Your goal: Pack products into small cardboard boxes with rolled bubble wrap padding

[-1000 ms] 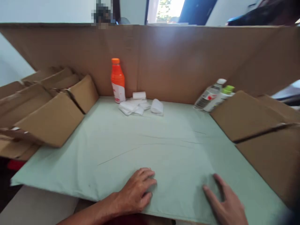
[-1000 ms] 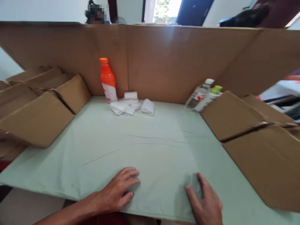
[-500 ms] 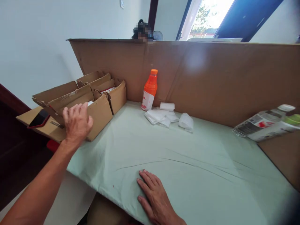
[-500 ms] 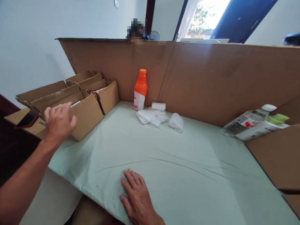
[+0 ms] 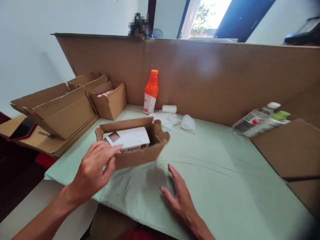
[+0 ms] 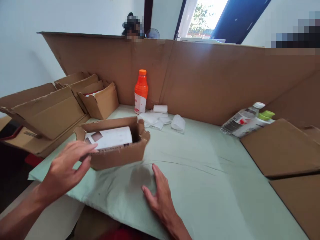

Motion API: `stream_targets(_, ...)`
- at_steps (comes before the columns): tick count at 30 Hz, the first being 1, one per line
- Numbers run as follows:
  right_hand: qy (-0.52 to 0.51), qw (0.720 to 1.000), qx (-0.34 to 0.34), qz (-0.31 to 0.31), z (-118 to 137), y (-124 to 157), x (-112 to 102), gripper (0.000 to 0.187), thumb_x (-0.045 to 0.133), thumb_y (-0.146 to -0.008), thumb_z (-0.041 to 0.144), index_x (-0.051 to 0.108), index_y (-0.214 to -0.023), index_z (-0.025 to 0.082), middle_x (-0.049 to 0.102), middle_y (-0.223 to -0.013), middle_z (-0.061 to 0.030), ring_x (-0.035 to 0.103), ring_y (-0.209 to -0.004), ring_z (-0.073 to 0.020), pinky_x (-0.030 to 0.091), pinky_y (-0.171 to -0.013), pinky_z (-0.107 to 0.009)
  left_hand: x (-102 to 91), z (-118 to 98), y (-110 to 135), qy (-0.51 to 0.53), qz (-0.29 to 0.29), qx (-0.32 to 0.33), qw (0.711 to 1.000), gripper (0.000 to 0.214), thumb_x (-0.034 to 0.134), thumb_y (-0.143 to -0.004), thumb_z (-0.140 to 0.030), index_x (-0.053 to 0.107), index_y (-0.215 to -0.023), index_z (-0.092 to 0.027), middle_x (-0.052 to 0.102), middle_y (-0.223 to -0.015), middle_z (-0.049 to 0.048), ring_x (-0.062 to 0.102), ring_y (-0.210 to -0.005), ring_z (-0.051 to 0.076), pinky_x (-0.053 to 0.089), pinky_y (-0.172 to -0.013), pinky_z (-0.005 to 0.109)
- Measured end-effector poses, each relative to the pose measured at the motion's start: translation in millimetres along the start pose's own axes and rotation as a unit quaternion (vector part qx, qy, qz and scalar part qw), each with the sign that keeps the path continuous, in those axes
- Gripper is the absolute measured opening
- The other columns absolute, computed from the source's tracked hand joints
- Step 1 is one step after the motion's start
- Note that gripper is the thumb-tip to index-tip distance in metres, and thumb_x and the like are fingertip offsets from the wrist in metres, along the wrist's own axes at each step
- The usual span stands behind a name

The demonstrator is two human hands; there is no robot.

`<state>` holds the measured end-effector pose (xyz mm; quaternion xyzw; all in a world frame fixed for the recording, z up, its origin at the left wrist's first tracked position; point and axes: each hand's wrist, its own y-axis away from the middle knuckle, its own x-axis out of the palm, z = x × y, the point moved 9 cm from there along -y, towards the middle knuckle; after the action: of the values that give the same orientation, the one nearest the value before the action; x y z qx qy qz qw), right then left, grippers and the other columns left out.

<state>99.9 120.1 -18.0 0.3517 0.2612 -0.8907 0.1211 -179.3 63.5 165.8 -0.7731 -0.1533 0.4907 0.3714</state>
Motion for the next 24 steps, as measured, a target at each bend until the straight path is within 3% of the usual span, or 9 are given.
stream_targets(3,-0.038,0.996,0.079,0.009,-17,2,-14,0.075,0.068,-0.088,0.049,0.038,-0.153,0.024,0.055,-0.146,-0.0174,0.057,-0.130,-0.0384,0.052,-0.102,-0.059,-2.9,-9,22,0.082,-0.056,-0.052,0.994,0.058,0.067,-0.082,-0.018,0.054,-0.137,-0.035,0.068,-0.119,0.0029,0.061,-0.119,0.029,0.044,-0.112,0.051)
stream_targets(5,-0.067,0.992,0.105,0.024,-19,3,-18,0.068,0.070,-0.085,0.052,0.050,-0.143,0.022,0.061,-0.138,-0.0165,0.059,-0.125,-0.0387,0.053,-0.100,-0.058,6.2,13,52,0.150,-0.116,-0.157,0.969,0.067,0.068,-0.083,-0.027,0.046,-0.146,-0.034,0.058,-0.138,0.0057,0.053,-0.133,0.032,0.037,-0.118,0.055)
stream_targets(6,-0.081,0.990,0.116,0.028,-19,3,-20,0.064,0.070,-0.085,0.052,0.053,-0.139,0.022,0.063,-0.134,-0.0157,0.060,-0.123,-0.0380,0.053,-0.100,-0.057,20.9,27,69,0.188,-0.113,-0.212,0.952,0.072,0.067,-0.084,-0.032,0.040,-0.150,-0.032,0.053,-0.145,0.0076,0.049,-0.138,0.033,0.036,-0.119,0.056)
stream_targets(8,-0.106,0.985,0.132,0.022,-17,4,-22,0.055,0.069,-0.087,0.051,0.058,-0.132,0.021,0.066,-0.128,-0.0140,0.063,-0.117,-0.0354,0.055,-0.097,-0.053,68.1,49,107,0.229,-0.018,-0.319,0.919,0.074,0.070,-0.082,-0.043,0.041,-0.148,-0.026,0.052,-0.147,0.0134,0.048,-0.140,0.036,0.038,-0.117,0.057)
stream_targets(10,-0.117,0.983,0.139,0.009,-15,4,-23,0.045,0.066,-0.089,0.049,0.060,-0.124,0.021,0.068,-0.120,-0.0123,0.066,-0.108,-0.0320,0.057,-0.092,-0.049,112.5,62,141,0.252,0.084,-0.399,0.878,0.072,0.074,-0.077,-0.053,0.052,-0.136,-0.019,0.063,-0.133,0.0180,0.059,-0.128,0.038,0.045,-0.110,0.056)
stream_targets(12,-0.117,0.984,0.138,-0.002,-13,2,-24,0.035,0.062,-0.092,0.043,0.061,-0.119,0.022,0.069,-0.114,-0.0107,0.066,-0.102,-0.0291,0.057,-0.090,-0.047,136.9,68,158,0.271,0.109,-0.444,0.847,0.070,0.075,-0.074,-0.059,0.057,-0.127,-0.017,0.068,-0.121,0.0169,0.066,-0.115,0.036,0.052,-0.102,0.052)
stream_targets(15,-0.106,0.986,0.129,-0.009,-16,-7,-25,0.031,0.058,-0.093,0.036,0.059,-0.121,0.022,0.068,-0.115,-0.0108,0.064,-0.104,-0.0286,0.055,-0.092,-0.047,152.8,70,142,0.282,0.089,-0.460,0.837,0.066,0.076,-0.071,-0.062,0.058,-0.117,-0.018,0.071,-0.108,0.0122,0.069,-0.104,0.032,0.057,-0.092,0.045)
stream_targets(20,-0.081,0.982,0.165,-0.030,-42,-31,-40,0.023,0.057,-0.087,0.027,0.059,-0.109,0.019,0.069,-0.104,-0.0099,0.064,-0.092,-0.0261,0.056,-0.084,-0.044,187.2,62,77,0.315,0.105,-0.402,0.853,0.059,0.073,-0.075,-0.059,0.056,-0.114,-0.018,0.069,-0.108,0.0102,0.067,-0.105,0.028,0.055,-0.093,0.041)
stream_targets(24,-0.066,0.990,0.116,0.052,-62,-48,-55,0.038,0.052,-0.077,0.011,0.062,-0.113,0.020,0.072,-0.105,-0.0078,0.067,-0.093,-0.0248,0.057,-0.082,-0.040,210.0,69,68,0.313,0.079,-0.390,0.862,0.059,0.073,-0.074,-0.057,0.054,-0.116,-0.019,0.067,-0.107,0.0099,0.064,-0.113,0.032,0.052,-0.099,0.044)
